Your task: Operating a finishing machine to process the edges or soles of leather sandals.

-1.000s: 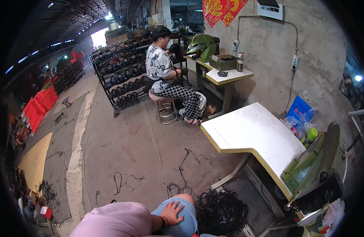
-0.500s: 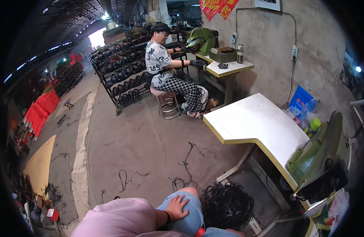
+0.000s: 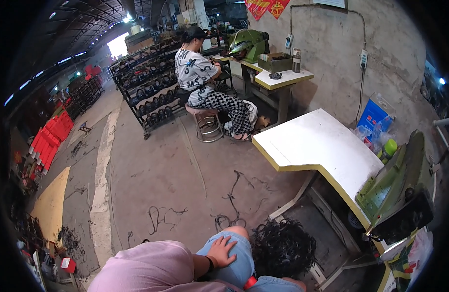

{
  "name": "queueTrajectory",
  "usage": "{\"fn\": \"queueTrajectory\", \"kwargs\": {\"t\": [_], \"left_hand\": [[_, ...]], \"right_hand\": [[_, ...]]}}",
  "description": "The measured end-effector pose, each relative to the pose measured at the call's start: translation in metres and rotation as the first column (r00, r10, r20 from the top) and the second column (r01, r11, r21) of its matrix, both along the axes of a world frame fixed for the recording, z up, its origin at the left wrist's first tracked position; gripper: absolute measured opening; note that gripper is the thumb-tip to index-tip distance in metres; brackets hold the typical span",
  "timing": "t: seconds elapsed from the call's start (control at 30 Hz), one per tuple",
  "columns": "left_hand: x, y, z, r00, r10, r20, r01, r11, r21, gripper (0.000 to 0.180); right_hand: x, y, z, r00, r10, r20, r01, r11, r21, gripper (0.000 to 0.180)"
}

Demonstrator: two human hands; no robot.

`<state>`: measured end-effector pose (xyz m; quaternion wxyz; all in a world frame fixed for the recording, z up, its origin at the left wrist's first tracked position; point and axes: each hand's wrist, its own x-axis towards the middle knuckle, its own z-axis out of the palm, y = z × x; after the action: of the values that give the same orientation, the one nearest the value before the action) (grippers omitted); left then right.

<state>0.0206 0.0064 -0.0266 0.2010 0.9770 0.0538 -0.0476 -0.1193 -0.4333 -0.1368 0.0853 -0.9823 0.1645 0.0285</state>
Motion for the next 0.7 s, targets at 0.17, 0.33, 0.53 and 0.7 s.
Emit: {"fn": "queueTrajectory", "kwargs": {"t": [0.17,0.33,0.53,0.7], "left_hand": [[0.000,0.000,-0.001,1.000,0.002,-0.004,-0.003,1.000,-0.018,0.066],[0.000,0.001,-0.001,1.000,-0.002,-0.005,0.002,1.000,-0.016,0.066],[0.000,0.002,-0.001,1.000,-0.001,0.007,0.001,1.000,-0.011,0.066],[-0.001,0.001,-0.003,0.999,-0.001,0.040,0.001,1.000,0.001,0.066]], "right_hand": [[0.006,0.002,0.013,0.994,-0.029,-0.108,0.035,0.998,0.051,0.070],[0.010,0.004,0.016,0.980,-0.061,-0.189,0.078,0.994,0.083,0.072],[0.011,0.003,0.017,0.979,-0.046,-0.199,0.062,0.995,0.077,0.075],[0.012,-0.002,0.013,0.981,-0.026,-0.191,0.039,0.997,0.068,0.077]]}}
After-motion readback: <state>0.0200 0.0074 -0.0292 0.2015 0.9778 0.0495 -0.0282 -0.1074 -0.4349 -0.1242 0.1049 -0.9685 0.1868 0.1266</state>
